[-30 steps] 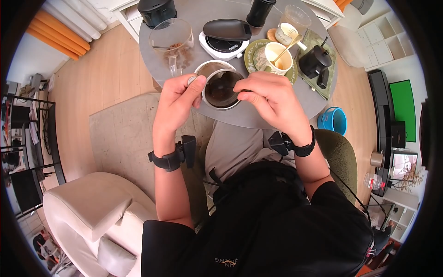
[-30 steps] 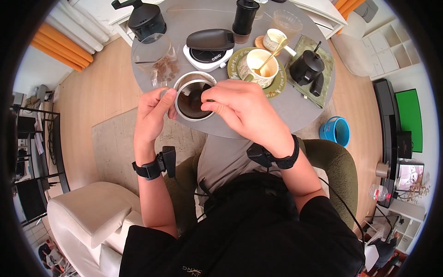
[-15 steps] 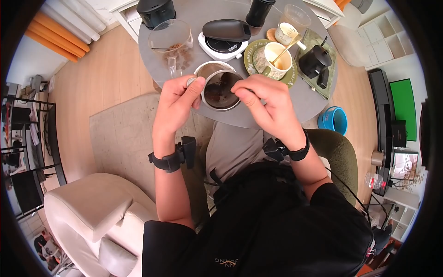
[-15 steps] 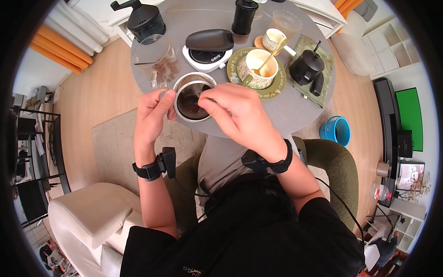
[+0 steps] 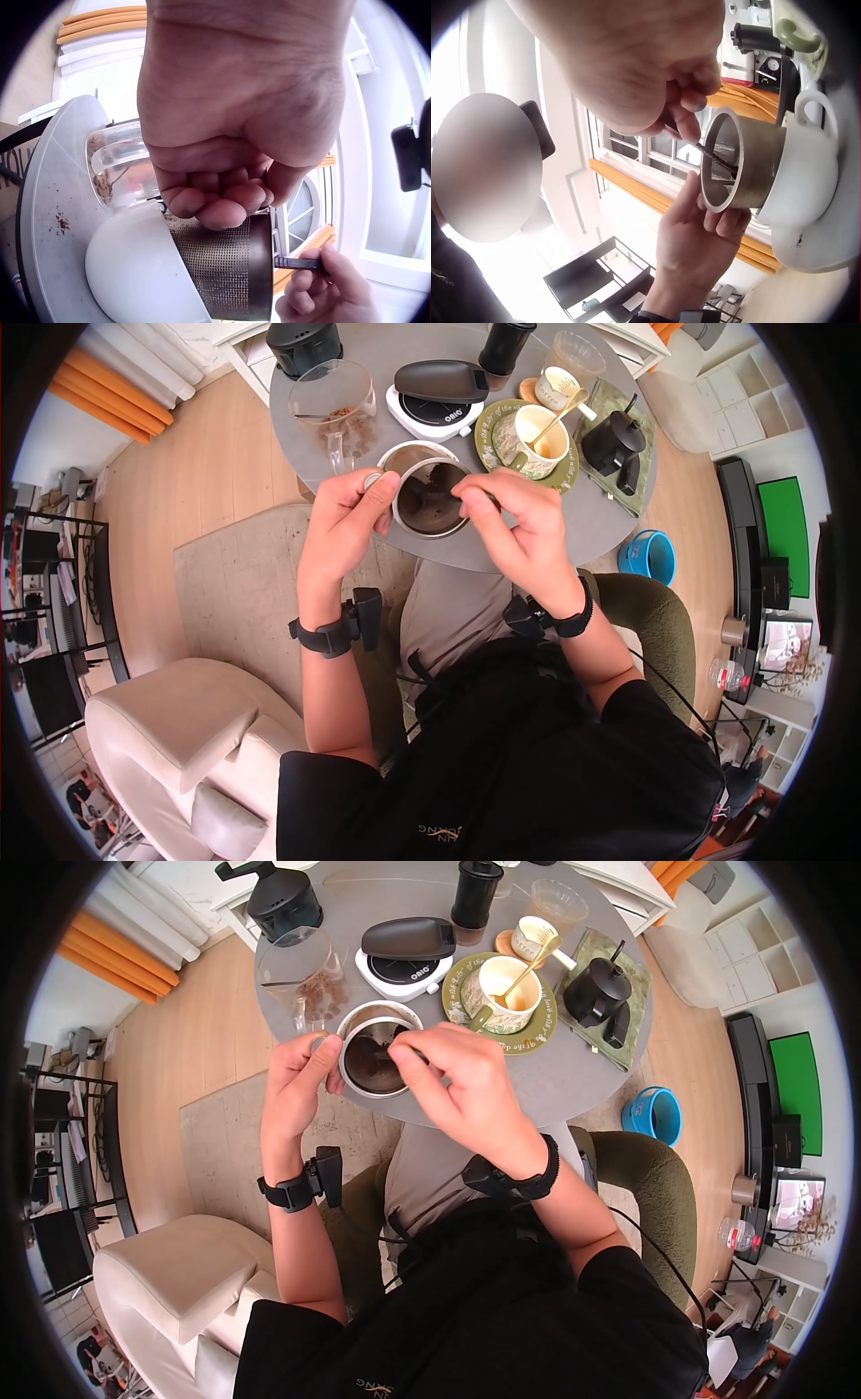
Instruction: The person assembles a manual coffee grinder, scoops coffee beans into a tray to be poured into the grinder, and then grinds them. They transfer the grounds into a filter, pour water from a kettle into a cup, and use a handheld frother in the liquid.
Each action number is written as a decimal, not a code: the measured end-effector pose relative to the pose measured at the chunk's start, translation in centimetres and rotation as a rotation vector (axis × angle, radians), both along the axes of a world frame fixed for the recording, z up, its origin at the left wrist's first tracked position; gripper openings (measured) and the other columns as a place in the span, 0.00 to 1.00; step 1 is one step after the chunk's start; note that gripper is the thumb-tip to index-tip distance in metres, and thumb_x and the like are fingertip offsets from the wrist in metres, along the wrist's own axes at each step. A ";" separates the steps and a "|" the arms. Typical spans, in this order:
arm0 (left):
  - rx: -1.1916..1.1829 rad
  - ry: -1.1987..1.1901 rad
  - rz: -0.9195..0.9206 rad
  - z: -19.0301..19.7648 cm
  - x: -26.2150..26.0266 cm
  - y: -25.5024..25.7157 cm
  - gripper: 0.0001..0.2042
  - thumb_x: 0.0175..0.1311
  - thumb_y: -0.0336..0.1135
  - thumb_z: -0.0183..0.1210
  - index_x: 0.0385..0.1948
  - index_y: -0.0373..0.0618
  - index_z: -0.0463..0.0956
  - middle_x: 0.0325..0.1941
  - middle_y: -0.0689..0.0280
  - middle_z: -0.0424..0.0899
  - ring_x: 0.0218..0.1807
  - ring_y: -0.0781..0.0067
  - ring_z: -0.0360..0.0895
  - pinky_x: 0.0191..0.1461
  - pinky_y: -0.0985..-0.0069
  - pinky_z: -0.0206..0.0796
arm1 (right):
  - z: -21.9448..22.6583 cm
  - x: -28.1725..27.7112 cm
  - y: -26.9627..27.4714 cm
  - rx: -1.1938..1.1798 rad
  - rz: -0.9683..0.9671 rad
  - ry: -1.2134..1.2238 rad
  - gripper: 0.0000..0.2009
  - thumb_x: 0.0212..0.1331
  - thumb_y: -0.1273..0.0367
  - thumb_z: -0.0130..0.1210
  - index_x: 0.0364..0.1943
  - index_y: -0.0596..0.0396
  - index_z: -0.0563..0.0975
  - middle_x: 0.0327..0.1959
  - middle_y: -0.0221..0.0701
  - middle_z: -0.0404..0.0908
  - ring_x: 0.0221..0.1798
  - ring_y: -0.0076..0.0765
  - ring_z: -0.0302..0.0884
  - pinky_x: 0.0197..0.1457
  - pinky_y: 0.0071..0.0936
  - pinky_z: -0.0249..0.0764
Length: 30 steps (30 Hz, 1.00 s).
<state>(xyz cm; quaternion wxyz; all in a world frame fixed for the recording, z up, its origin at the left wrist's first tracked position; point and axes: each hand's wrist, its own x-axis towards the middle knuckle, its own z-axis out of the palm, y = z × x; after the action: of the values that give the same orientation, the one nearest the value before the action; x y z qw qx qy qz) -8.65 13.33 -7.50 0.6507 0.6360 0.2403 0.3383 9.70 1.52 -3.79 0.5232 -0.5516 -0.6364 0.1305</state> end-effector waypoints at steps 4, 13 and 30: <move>0.001 0.011 0.002 0.1 0.0 0.0 0.20 0.78 0.39 0.56 0.20 0.44 0.73 0.17 0.75 0.71 0.22 0.86 0.65 0.27 0.80 0.56 | -0.5 0.3 0.3 0.038 -0.013 -0.110 0.04 0.62 0.75 0.62 0.37 0.62 0.83 0.26 0.38 0.82 0.27 0.42 0.78 0.31 0.34 0.72; 0.010 0.009 -0.002 0.0 0.0 0.0 0.20 0.78 0.40 0.56 0.20 0.44 0.73 0.17 0.75 0.71 0.22 0.86 0.65 0.28 0.80 0.56 | -0.3 0.8 0.0 -0.006 0.013 0.034 0.05 0.64 0.73 0.63 0.38 0.62 0.83 0.28 0.38 0.84 0.29 0.38 0.80 0.33 0.31 0.73; 0.008 0.016 0.001 -0.1 -0.2 0.1 0.20 0.78 0.39 0.56 0.20 0.44 0.73 0.17 0.75 0.71 0.22 0.86 0.65 0.27 0.81 0.55 | -0.1 3.2 0.3 -0.207 0.194 0.223 0.07 0.64 0.71 0.65 0.43 0.58 0.85 0.27 0.30 0.85 0.25 0.18 0.75 0.29 0.26 0.68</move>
<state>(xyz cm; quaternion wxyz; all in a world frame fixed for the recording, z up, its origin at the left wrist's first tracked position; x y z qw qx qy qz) -8.81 13.44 -7.63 0.6460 0.6410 0.2446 0.3346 12.95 1.79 -3.88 0.5157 -0.5206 -0.6078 0.3058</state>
